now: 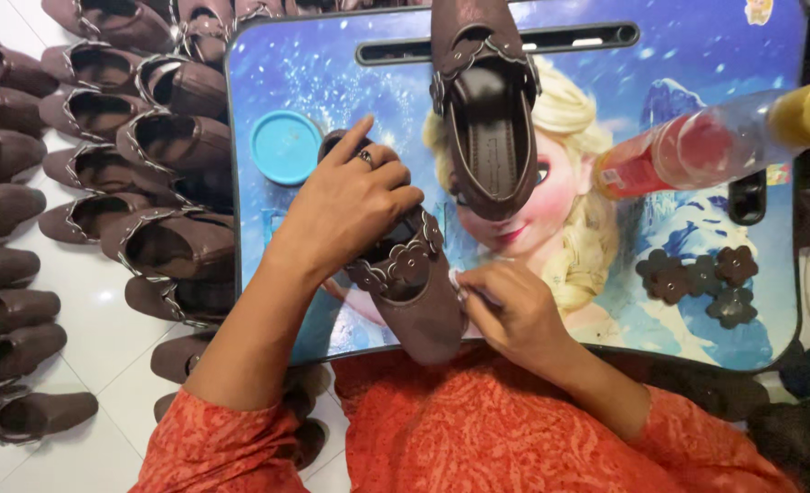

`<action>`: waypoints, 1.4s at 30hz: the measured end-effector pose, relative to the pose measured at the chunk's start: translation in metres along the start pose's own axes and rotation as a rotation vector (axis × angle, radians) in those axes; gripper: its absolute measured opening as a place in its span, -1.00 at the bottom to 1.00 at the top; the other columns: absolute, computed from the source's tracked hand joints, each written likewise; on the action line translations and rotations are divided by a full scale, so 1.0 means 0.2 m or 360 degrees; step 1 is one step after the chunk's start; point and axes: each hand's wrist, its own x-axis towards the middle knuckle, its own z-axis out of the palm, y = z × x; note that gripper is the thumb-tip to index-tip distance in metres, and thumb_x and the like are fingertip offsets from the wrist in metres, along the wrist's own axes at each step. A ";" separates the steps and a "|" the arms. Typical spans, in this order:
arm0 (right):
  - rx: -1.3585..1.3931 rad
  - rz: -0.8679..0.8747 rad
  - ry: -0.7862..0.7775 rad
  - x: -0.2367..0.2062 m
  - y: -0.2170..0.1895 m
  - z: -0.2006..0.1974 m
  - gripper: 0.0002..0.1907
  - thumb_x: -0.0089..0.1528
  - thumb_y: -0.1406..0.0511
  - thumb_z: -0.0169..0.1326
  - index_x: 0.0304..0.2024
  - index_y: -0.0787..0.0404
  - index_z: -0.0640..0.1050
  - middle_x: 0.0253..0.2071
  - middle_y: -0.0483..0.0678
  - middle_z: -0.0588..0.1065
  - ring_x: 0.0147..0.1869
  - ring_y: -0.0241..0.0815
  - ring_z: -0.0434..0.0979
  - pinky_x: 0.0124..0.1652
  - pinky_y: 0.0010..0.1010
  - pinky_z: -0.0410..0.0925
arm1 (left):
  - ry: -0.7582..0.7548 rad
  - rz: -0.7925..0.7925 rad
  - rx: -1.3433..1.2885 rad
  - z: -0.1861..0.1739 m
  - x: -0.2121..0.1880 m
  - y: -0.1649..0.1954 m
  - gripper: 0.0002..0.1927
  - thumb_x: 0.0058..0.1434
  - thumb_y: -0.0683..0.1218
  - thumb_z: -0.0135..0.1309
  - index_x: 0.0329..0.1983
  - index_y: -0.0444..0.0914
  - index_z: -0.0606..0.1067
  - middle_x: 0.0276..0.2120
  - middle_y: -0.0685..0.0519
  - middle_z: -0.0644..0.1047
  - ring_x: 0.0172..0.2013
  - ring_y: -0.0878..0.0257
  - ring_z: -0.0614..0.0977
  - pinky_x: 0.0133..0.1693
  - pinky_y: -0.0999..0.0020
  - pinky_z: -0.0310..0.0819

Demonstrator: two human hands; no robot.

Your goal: The person cleans brown children's shoes by applying liquid from a bottle onto a white cloth and wiping the shoe surfaces. They handle multiple shoes one at a time, wiping the upper, sides, and interior, then placing each cleaned shoe on a Frozen-themed tray.

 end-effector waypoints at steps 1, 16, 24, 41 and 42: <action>-0.0022 -0.0061 -0.0112 0.00 0.01 -0.02 -0.80 0.10 0.44 0.23 -0.22 0.27 0.56 -0.30 0.04 0.52 -0.20 0.01 0.54 -0.19 -0.25 0.38 | 0.0017 0.0013 0.0046 -0.03 0.01 0.00 -0.85 0.17 -0.12 0.06 -0.23 -0.10 0.59 -0.28 0.11 0.55 0.01 0.15 0.58 0.35 0.02 0.20; 0.0066 -0.0068 -0.0088 -0.04 0.08 -0.04 -0.83 0.08 0.43 0.18 -0.25 0.25 0.56 -0.35 0.02 0.52 -0.28 -0.01 0.55 -0.25 -0.25 0.41 | 0.0263 -0.1324 0.0095 -0.45 -0.28 -0.13 -0.76 0.47 -0.03 0.06 -0.17 -0.32 0.54 -0.32 -0.21 0.58 -0.31 -0.24 0.60 -0.27 -0.06 0.42; 0.0048 -0.0134 -0.0124 -0.03 0.06 -0.07 -0.83 0.09 0.41 0.22 -0.26 0.24 0.56 -0.34 0.01 0.53 -0.24 0.01 0.57 -0.22 -0.24 0.41 | 0.0483 -0.1452 -0.0388 0.01 0.03 -0.25 -0.63 0.35 -0.02 -0.03 -0.37 -0.42 0.57 -0.38 -0.42 0.54 -0.28 -0.38 0.58 -0.15 -0.22 0.42; 0.0265 0.0053 -0.0064 -0.08 0.07 -0.10 -0.78 0.12 0.48 0.15 -0.17 0.29 0.60 -0.30 0.01 0.58 -0.31 -0.14 0.58 -0.32 -0.40 0.42 | 0.0877 -0.1213 -0.0234 -0.07 0.00 0.13 -0.70 0.38 -0.06 0.25 0.14 -0.21 0.57 -0.15 -0.03 0.65 -0.16 0.01 0.68 -0.13 0.12 0.52; 0.0343 0.0165 -0.0059 -0.09 0.07 -0.12 -0.77 0.12 0.50 0.12 -0.15 0.30 0.61 -0.29 0.01 0.59 -0.35 -0.19 0.59 -0.37 -0.45 0.41 | 0.0911 -0.1152 -0.0191 -0.06 0.00 0.18 -0.70 0.37 -0.09 0.28 0.14 -0.19 0.58 -0.13 0.00 0.65 -0.12 0.03 0.66 -0.09 0.15 0.50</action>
